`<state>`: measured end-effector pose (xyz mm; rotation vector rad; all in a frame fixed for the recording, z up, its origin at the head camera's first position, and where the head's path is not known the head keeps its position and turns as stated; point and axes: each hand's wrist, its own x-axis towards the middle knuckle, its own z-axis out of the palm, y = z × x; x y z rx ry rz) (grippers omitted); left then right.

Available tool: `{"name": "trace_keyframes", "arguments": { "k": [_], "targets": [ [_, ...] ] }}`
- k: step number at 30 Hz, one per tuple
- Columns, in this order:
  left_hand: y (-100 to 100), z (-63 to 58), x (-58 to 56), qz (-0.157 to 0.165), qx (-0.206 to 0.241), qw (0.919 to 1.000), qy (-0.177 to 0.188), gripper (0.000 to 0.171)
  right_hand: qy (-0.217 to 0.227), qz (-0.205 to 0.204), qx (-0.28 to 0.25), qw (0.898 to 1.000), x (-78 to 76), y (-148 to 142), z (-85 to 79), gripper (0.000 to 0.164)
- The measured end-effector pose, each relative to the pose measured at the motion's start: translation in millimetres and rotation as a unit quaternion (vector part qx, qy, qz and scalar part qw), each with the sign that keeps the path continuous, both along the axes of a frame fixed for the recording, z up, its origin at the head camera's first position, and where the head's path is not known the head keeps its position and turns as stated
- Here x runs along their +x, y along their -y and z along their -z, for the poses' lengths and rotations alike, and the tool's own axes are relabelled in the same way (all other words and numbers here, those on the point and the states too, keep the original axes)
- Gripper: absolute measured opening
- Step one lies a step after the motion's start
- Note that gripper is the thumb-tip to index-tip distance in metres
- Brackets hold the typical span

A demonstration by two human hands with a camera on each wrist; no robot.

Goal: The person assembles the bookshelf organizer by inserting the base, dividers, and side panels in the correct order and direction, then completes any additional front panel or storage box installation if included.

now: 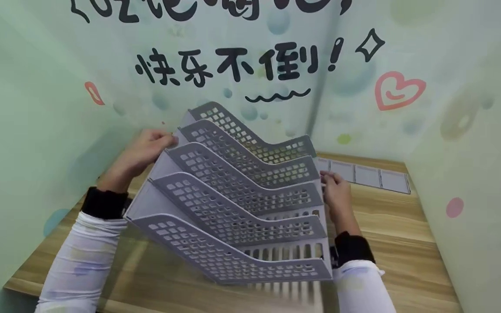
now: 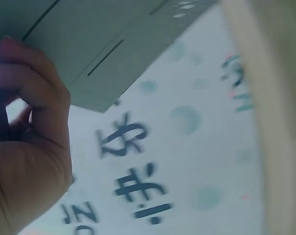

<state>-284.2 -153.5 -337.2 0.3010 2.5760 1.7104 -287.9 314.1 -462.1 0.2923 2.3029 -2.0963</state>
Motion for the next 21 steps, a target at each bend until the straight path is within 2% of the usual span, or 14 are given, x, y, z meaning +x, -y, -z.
{"name": "trace_keyframes", "arguments": {
  "k": [3, 4, 6, 8, 10, 12, 15, 16, 18, 20, 21],
  "targets": [
    [-9.3, -20.4, -2.6, 0.013, -0.051, 0.9981, -0.032, 0.031, 0.028, -0.023, -0.007, 0.999, 0.7, 3.5, -2.2, 0.051],
    [-14.5, -25.6, -2.7, 0.02, -0.065, 0.997, -0.036, 0.032, 0.024, -0.033, 0.006, 0.999, 1.6, 4.5, -1.7, 0.053],
    [-25.4, -33.5, -2.4, 0.03, -0.093, 0.9944, -0.039, 0.033, 0.009, -0.034, 0.103, 0.994, 2.8, 7.7, 0.8, 0.053],
    [-37.2, -39.6, -1.1, 0.033, -0.116, 0.992, -0.038, 0.034, -0.01, -0.033, 0.2, 0.979, 3.4, 10.7, 4.1, 0.049],
    [-49.0, -45.1, 0.5, 0.031, -0.14, 0.989, -0.038, 0.034, -0.026, -0.032, 0.253, 0.967, 3.7, 11.8, 6.5, 0.047],
    [-61.1, -50.9, 2.4, 0.023, -0.173, 0.9837, -0.044, 0.029, -0.031, -0.038, 0.268, 0.962, 4.1, 12.7, 6.0, 0.048],
    [-79.8, -59.0, 4.0, 0.011, -0.229, 0.9711, -0.068, 0.016, -0.037, -0.061, 0.244, 0.967, 5.2, 14.8, 0.9, 0.054],
    [-86.2, -61.1, 4.3, 0.005, -0.241, 0.9676, -0.073, 0.019, -0.039, -0.071, 0.234, 0.969, 5.8, 16.8, -1.6, 0.057],
    [-99.0, -65.0, 4.2, 0.002, -0.253, 0.9653, -0.065, 0.045, -0.043, -0.096, 0.235, 0.966, 6.9, 20.8, -5.7, 0.063],
    [-112.1, -66.7, 3.4, 0.008, -0.256, 0.966, -0.038, 0.07, -0.041, -0.118, 0.261, 0.957, 7.6, 25.4, -8.1, 0.07],
    [-118.5, -67.1, 3.2, 0.008, -0.255, 0.9668, -0.019, 0.078, -0.04, -0.127, 0.284, 0.949, 8.0, 27.7, -8.5, 0.072]
  ]
}}
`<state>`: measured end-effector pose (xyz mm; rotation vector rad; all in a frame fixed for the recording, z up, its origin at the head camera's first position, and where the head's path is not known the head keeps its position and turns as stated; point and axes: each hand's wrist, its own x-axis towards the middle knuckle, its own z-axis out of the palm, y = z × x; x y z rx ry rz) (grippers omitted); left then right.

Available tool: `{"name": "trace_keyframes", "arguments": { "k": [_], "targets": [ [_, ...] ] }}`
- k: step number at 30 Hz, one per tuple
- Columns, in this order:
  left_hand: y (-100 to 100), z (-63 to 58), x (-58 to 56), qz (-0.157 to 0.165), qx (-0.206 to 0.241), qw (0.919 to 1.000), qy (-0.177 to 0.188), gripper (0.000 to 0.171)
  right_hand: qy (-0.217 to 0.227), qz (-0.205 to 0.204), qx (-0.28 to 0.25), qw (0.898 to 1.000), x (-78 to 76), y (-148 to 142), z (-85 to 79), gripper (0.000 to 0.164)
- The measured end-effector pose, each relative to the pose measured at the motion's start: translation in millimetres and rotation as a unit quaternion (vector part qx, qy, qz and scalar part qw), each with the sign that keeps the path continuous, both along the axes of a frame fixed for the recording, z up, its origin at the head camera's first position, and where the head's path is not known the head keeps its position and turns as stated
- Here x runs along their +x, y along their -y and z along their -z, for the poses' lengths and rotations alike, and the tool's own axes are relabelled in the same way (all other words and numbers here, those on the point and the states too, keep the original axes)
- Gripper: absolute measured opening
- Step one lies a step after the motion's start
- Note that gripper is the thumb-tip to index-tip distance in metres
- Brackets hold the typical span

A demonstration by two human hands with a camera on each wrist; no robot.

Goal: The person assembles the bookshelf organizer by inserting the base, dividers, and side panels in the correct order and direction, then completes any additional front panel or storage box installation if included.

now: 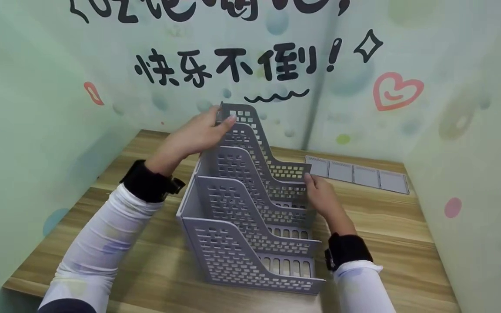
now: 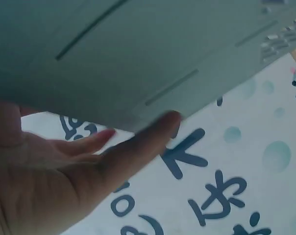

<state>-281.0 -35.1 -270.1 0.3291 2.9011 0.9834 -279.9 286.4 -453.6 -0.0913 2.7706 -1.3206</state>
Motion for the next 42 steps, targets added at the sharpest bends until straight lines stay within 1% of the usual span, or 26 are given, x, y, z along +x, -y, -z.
{"name": "trace_keyframes", "arguments": {
  "k": [2, 3, 5, 8, 10, 12, 15, 18, 21, 24, 26, 29, 32, 35, 37, 38, 39, 40, 41, 42],
  "targets": [
    [-9.1, 1.2, -0.5, -0.008, -0.005, 0.9994, 0.032, 0.088, -0.006, -0.014, 0.053, 0.998, -0.1, 4.8, 2.1, 0.072],
    [-12.8, 2.2, -0.9, -0.01, -0.015, 0.999, 0.041, 0.089, -0.01, -0.017, 0.075, 0.997, 0.0, 6.6, 3.5, 0.072],
    [-18.0, 3.2, -1.6, -0.015, -0.04, 0.9978, 0.051, 0.09, -0.02, -0.014, 0.099, 0.995, -0.1, 8.0, 6.3, 0.067],
    [-20.6, 2.6, -4.1, -0.014, -0.062, 0.9972, 0.041, 0.09, -0.05, -0.005, 0.109, 0.993, -1.1, 8.8, 8.0, 0.057],
    [-20.2, 1.7, -5.1, -0.011, -0.066, 0.9969, 0.042, 0.091, -0.067, -0.005, 0.114, 0.991, -1.9, 9.4, 7.6, 0.053],
    [-19.1, 1.6, -5.4, -0.012, -0.059, 0.9972, 0.044, 0.092, -0.084, -0.004, 0.119, 0.989, -2.6, 11.2, 6.9, 0.051],
    [-18.1, 3.8, -3.2, -0.013, -0.044, 0.9978, 0.048, 0.097, -0.088, 0.007, 0.133, 0.987, -1.7, 12.9, 7.8, 0.052],
    [-17.3, 7.4, 0.2, -0.013, -0.034, 0.9985, 0.041, 0.101, -0.074, 0.022, 0.131, 0.988, 1.2, 14.9, 11.0, 0.056],
    [-15.2, 8.7, -0.2, -0.02, -0.036, 0.9982, 0.043, 0.103, -0.062, 0.026, 0.119, 0.991, 2.2, 17.8, 14.1, 0.058],
    [-12.4, 7.2, -3.4, -0.029, -0.039, 0.9977, 0.047, 0.103, -0.067, 0.024, 0.116, 0.991, -0.7, 20.7, 13.4, 0.057],
    [-12.4, 7.0, -4.0, -0.03, -0.042, 0.998, 0.035, 0.101, -0.075, 0.024, 0.111, 0.991, -2.5, 21.2, 13.3, 0.055],
    [-13.3, 10.2, -0.2, -0.031, -0.056, 0.9978, 0.016, 0.101, -0.074, 0.027, 0.097, 0.992, -0.8, 22.1, 16.0, 0.056],
    [-14.4, 16.7, 4.5, -0.037, -0.071, 0.9967, 0.009, 0.108, -0.066, 0.025, 0.085, 0.994, 3.2, 22.0, 22.4, 0.057],
    [-14.8, 15.5, 5.3, -0.044, -0.079, 0.9959, 0.007, 0.114, -0.061, 0.011, 0.094, 0.994, 1.6, 20.5, 19.8, 0.055],
    [-14.1, 15.6, 6.0, -0.05, -0.075, 0.9959, -0.007, 0.112, -0.054, -0.017, 0.1, 0.993, 0.1, 17.1, 17.6, 0.056],
    [-13.6, 15.7, 6.9, -0.054, -0.068, 0.996, -0.02, 0.108, -0.048, -0.036, 0.104, 0.993, -0.8, 13.6, 16.4, 0.057],
    [-12.2, 18.4, 7.9, -0.059, -0.057, 0.9958, -0.04, 0.102, -0.033, -0.056, 0.106, 0.992, -1.6, 9.2, 16.8, 0.061],
    [-10.8, 21.0, 9.3, -0.065, -0.041, 0.9945, -0.071, 0.094, -0.018, -0.074, 0.103, 0.992, -3.0, 2.7, 16.8, 0.064],
    [-9.6, 23.5, 10.7, -0.069, -0.026, 0.9907, -0.114, 0.082, -0.006, -0.09, 0.092, 0.992, -5.2, -5.2, 16.3, 0.067],
    [-8.7, 24.9, 12.9, -0.07, -0.018, 0.984, -0.163, 0.069, 0.004, -0.098, 0.082, 0.992, -8.5, -14.7, 15.5, 0.07]
  ]
}}
